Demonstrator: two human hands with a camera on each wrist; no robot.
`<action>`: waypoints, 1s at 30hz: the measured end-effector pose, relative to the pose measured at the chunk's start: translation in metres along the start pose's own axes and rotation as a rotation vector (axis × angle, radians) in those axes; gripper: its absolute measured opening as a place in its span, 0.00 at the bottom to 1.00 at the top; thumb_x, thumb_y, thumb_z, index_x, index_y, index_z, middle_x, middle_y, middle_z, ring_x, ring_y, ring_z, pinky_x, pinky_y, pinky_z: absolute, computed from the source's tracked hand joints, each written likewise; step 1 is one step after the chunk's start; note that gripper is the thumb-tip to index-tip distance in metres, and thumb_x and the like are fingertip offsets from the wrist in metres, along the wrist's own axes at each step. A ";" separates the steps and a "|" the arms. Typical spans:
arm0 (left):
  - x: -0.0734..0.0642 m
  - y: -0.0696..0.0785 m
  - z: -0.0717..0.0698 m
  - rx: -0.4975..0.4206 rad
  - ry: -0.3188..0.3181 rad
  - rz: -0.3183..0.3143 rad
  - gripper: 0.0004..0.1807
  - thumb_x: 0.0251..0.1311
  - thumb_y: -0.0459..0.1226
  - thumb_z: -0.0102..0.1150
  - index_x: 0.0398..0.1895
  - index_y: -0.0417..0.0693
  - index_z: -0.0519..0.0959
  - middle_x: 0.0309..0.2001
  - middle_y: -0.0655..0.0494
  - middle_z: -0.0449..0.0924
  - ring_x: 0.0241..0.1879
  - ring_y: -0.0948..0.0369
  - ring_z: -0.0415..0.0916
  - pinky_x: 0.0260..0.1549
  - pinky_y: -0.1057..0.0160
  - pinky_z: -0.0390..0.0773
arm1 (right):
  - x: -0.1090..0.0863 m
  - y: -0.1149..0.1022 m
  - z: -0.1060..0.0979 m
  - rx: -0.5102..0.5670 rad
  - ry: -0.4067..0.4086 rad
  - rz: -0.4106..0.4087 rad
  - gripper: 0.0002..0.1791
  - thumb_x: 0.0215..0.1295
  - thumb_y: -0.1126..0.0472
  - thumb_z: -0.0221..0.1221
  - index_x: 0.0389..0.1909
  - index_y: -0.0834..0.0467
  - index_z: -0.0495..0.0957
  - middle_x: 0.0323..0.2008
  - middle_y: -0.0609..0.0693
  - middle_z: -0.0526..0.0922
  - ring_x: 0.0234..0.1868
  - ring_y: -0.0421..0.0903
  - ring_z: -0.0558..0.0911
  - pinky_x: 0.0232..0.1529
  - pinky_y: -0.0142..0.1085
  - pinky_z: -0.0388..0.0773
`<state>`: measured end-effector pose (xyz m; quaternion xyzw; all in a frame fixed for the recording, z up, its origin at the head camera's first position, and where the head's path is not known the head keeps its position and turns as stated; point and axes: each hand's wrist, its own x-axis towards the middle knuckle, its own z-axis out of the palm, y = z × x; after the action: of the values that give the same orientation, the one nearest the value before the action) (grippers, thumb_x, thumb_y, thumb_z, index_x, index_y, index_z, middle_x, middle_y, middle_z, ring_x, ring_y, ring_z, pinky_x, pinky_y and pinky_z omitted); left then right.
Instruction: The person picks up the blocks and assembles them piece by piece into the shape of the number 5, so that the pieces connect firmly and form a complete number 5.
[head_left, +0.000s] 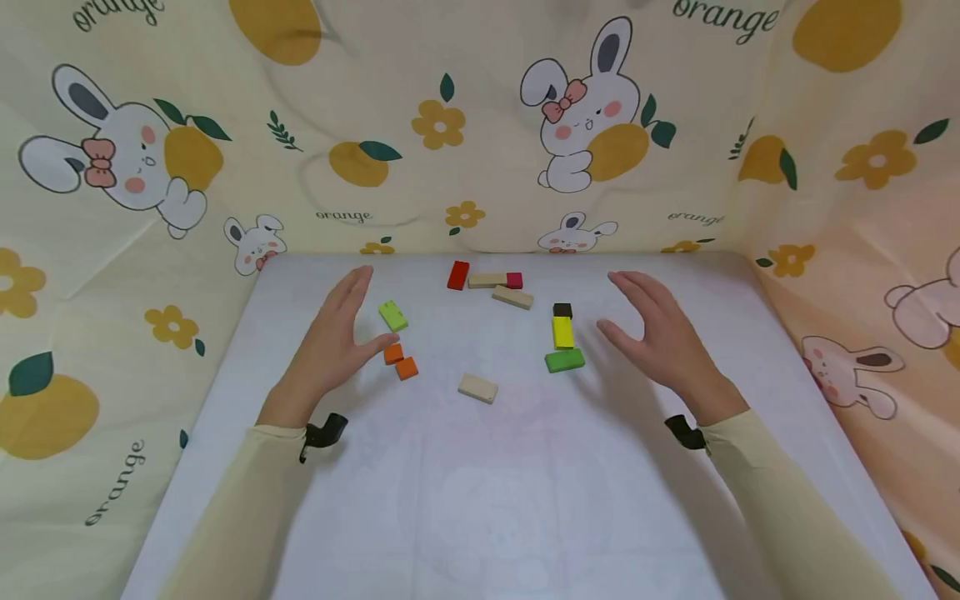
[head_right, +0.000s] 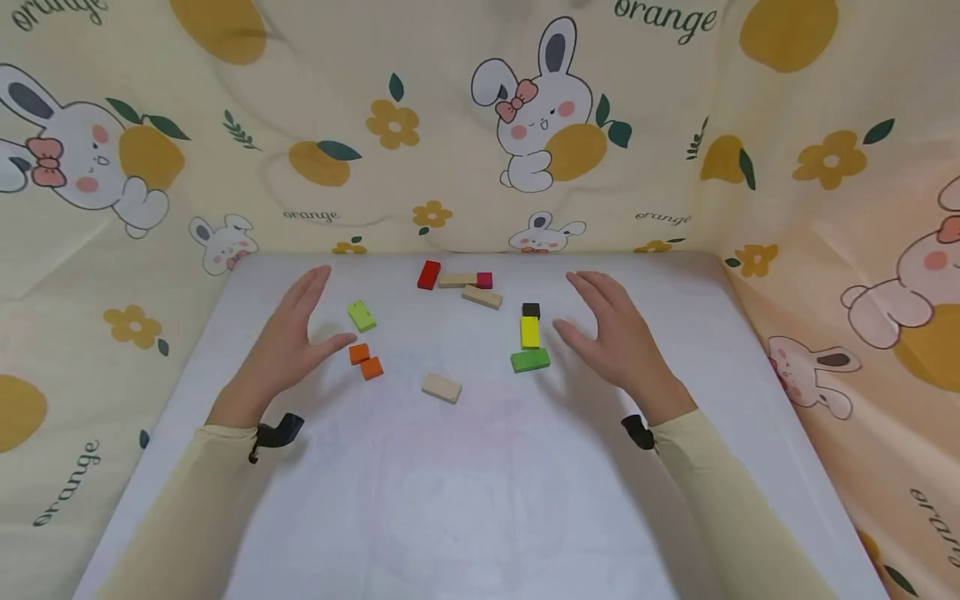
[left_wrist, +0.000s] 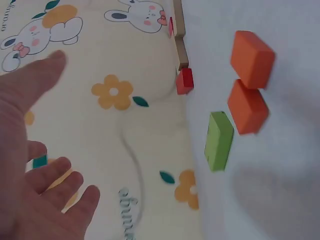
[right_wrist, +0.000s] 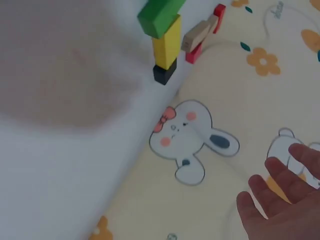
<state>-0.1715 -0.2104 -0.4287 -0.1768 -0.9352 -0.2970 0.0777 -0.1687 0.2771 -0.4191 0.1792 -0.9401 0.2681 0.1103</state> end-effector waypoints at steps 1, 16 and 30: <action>0.007 0.000 0.001 -0.011 -0.024 -0.014 0.59 0.65 0.46 0.79 0.89 0.46 0.50 0.86 0.43 0.50 0.83 0.44 0.50 0.76 0.37 0.60 | 0.007 0.000 0.001 0.000 -0.017 0.005 0.39 0.74 0.50 0.68 0.82 0.55 0.68 0.78 0.57 0.66 0.79 0.60 0.63 0.74 0.63 0.63; 0.103 0.000 0.065 -0.207 -0.208 -0.129 0.39 0.72 0.40 0.72 0.82 0.46 0.67 0.78 0.45 0.67 0.70 0.44 0.72 0.69 0.45 0.74 | 0.093 0.012 0.047 0.059 -0.203 0.108 0.32 0.79 0.45 0.63 0.78 0.53 0.75 0.76 0.54 0.73 0.78 0.60 0.66 0.77 0.61 0.62; 0.131 -0.019 0.090 -0.260 -0.266 -0.195 0.41 0.72 0.38 0.71 0.84 0.48 0.63 0.80 0.43 0.63 0.73 0.44 0.69 0.72 0.45 0.70 | 0.128 0.012 0.095 0.157 -0.259 0.172 0.29 0.79 0.48 0.64 0.74 0.56 0.78 0.73 0.54 0.76 0.71 0.62 0.74 0.70 0.57 0.73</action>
<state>-0.3038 -0.1352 -0.4787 -0.1315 -0.9036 -0.3955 -0.0993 -0.3004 0.1994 -0.4653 0.1390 -0.9345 0.3240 -0.0493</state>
